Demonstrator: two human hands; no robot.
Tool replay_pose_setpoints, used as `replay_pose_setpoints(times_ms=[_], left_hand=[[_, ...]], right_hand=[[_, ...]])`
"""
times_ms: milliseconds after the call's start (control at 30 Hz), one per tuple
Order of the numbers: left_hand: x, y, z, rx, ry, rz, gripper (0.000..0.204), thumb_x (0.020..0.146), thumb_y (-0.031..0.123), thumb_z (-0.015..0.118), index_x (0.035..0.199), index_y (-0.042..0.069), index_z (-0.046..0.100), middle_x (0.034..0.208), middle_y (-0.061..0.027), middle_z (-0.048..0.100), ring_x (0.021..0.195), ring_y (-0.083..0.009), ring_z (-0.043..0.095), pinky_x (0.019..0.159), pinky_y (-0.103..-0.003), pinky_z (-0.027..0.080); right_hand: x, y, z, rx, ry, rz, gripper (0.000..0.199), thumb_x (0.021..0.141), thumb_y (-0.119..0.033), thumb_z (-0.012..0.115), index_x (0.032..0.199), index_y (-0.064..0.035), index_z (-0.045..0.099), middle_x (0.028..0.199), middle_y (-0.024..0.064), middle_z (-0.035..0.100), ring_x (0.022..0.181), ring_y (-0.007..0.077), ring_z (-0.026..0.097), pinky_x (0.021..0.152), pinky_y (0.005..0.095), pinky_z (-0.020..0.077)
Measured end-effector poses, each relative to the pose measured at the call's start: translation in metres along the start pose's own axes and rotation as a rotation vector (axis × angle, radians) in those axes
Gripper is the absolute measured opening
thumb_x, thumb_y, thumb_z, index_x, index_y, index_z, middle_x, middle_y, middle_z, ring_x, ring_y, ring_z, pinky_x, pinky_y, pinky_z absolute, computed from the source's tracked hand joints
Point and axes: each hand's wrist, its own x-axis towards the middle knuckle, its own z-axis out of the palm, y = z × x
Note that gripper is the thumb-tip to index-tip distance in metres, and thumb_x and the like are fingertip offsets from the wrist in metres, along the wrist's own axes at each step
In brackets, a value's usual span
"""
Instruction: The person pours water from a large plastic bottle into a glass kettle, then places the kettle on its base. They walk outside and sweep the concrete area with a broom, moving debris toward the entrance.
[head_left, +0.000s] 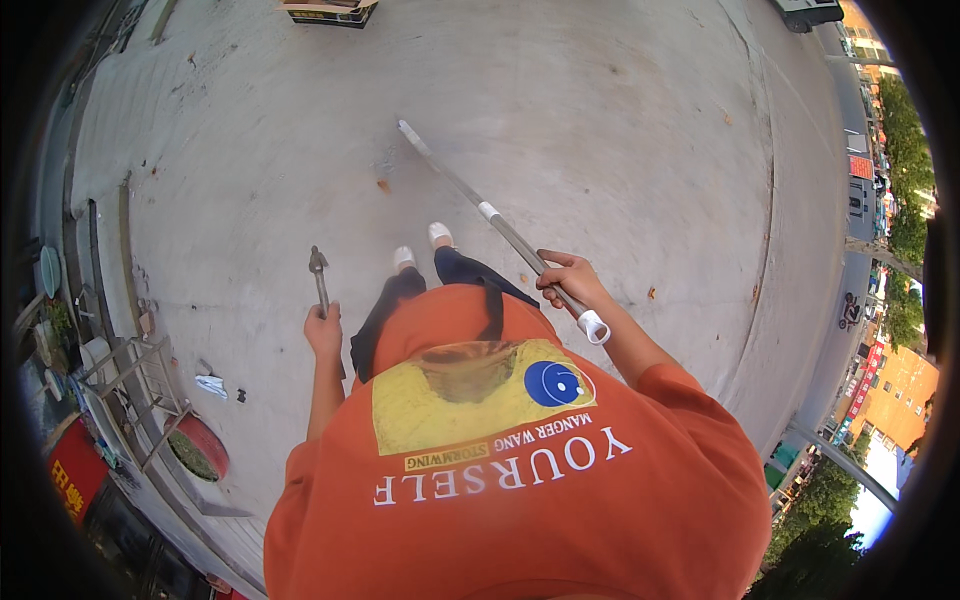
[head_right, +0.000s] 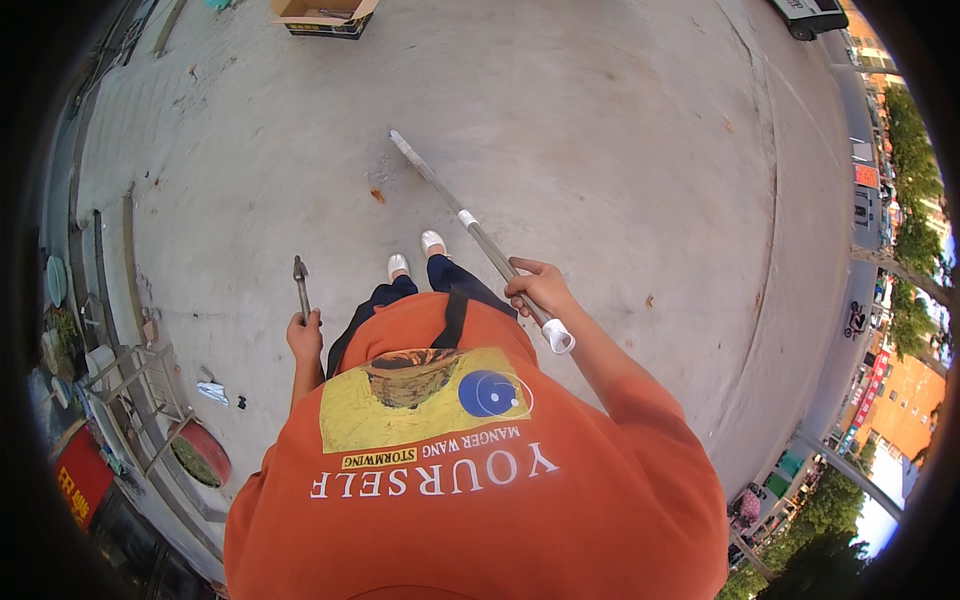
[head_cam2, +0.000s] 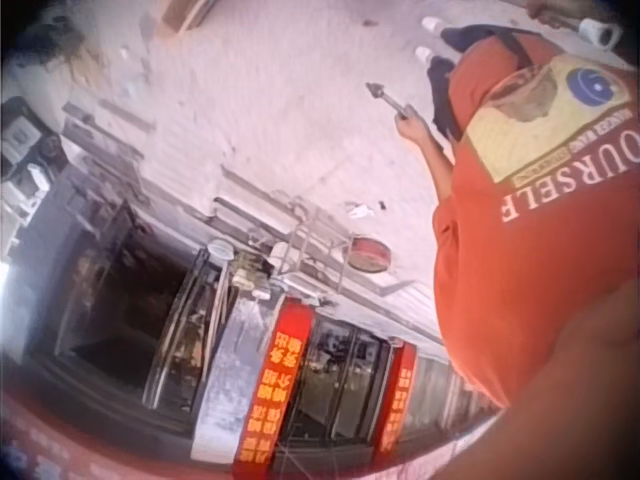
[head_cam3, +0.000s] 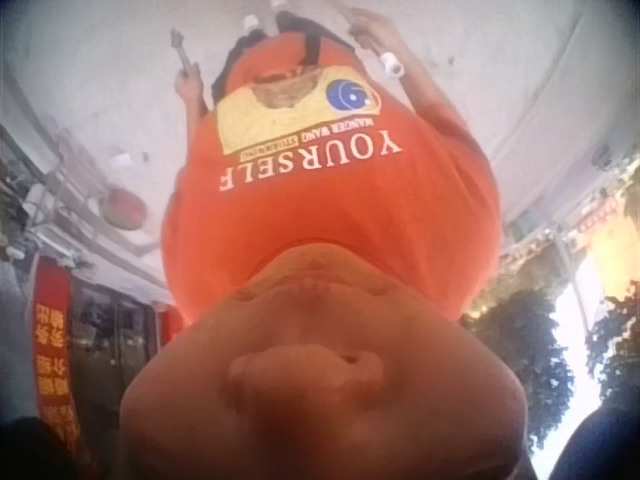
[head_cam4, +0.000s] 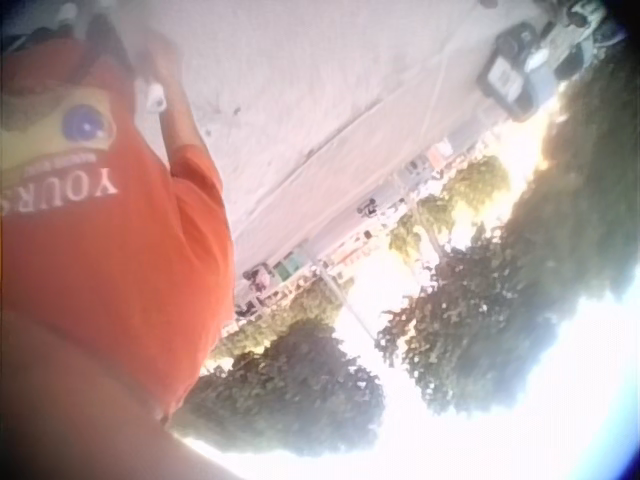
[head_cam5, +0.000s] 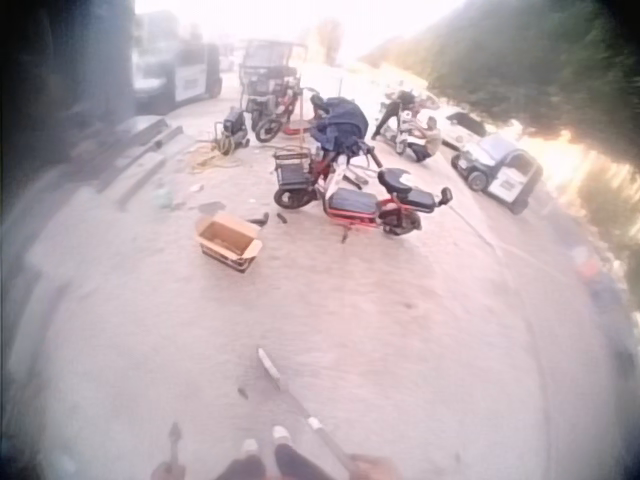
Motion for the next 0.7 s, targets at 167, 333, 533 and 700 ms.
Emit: replay_pose_setpoints(times_ms=[167,333,533,700], left_hand=[[-0.011,-0.011,0.003,-0.054,0.049,-0.072,0.032,0.080,0.030,0.065,0.069,0.000,0.058,0.059,-0.0061,0.056,0.054,-0.0141,0.051,0.054,-0.031,0.042],[-0.027,-0.027,0.004,-0.023,0.085,-0.090,0.033,0.080,0.030,0.065,0.070,-0.001,0.058,0.061,-0.0072,0.058,0.055,-0.0155,0.052,0.055,-0.032,0.043],[-0.040,-0.031,0.010,-0.063,0.107,-0.162,0.033,0.079,0.030,0.065,0.071,-0.001,0.059,0.061,-0.0078,0.059,0.055,-0.0160,0.053,0.056,-0.032,0.044],[-0.037,-0.018,0.009,-0.103,0.078,-0.224,0.032,0.080,0.030,0.065,0.072,0.000,0.059,0.061,-0.0078,0.058,0.056,-0.0168,0.053,0.057,-0.033,0.044]], right_hand=[[0.027,-0.010,-0.017,-0.196,0.175,-0.063,0.074,0.071,0.006,0.058,0.140,0.0071,0.030,0.066,0.0108,0.057,0.047,0.0149,0.053,0.038,0.0282,0.0414],[0.070,-0.023,-0.002,-0.194,0.268,0.006,0.029,0.072,0.005,0.058,0.100,0.0089,0.055,0.063,0.0095,0.055,0.047,0.0150,0.053,0.039,0.0297,0.0434],[0.059,-0.020,0.044,-0.122,0.114,0.066,0.045,0.072,0.007,0.057,0.116,0.0093,0.049,0.064,0.0089,0.052,0.047,0.0158,0.052,0.037,0.0306,0.0426],[0.071,-0.040,0.071,-0.124,-0.125,0.082,0.071,0.071,0.006,0.059,0.137,0.0115,0.032,0.069,0.0113,0.056,0.047,0.0158,0.053,0.039,0.0292,0.0426]])
